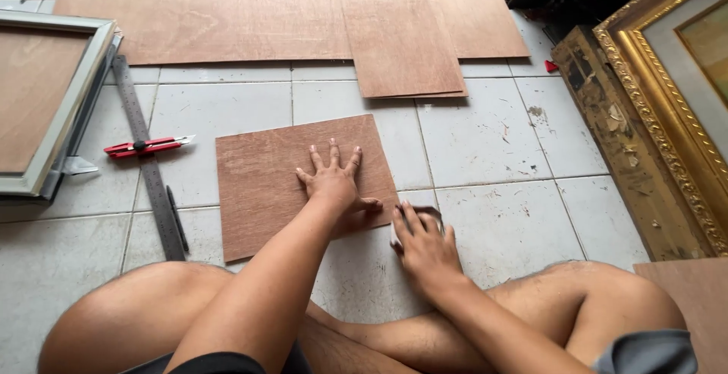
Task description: Measuring, sanding, and cutting plywood sheets to fit into picture frames.
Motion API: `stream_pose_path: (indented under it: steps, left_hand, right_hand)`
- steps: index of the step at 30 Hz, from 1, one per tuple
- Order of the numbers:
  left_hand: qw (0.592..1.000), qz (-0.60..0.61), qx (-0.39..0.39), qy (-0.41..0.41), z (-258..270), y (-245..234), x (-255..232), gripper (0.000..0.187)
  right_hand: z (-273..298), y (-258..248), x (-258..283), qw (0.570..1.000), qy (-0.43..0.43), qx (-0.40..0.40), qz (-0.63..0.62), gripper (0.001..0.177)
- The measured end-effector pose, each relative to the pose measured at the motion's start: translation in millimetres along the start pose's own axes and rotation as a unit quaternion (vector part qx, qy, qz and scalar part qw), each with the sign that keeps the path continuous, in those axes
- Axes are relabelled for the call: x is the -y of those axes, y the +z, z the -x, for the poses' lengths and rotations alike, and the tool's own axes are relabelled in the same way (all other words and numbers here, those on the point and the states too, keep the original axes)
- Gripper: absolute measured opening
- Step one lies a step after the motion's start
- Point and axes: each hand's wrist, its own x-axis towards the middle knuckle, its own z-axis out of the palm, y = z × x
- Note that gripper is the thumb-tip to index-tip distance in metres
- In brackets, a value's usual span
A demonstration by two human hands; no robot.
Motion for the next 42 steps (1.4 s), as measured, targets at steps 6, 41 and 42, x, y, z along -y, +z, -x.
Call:
stream_pose_path:
  steps: [6,41,42]
  left_hand:
    - [1.000,-0.003,-0.027,0.001,-63.7,49.0,12.6,0.127]
    - [1.000,-0.002,-0.013,-0.004,-21.4,7.1,16.0,0.131]
    - [1.000,-0.002,-0.017,0.003,-16.4,3.1,16.0,0.130]
  right_hand:
    - [-39.5,-6.8,-0.3,0.999,-0.007,-0.037,-0.006,0.066]
    - [-2.4,-2.3,-8.3,0.975,0.025,-0.176,-0.131,0.053]
    - [0.1,-1.8,-14.5,0.972,0.049,-0.179,-0.147,0.050]
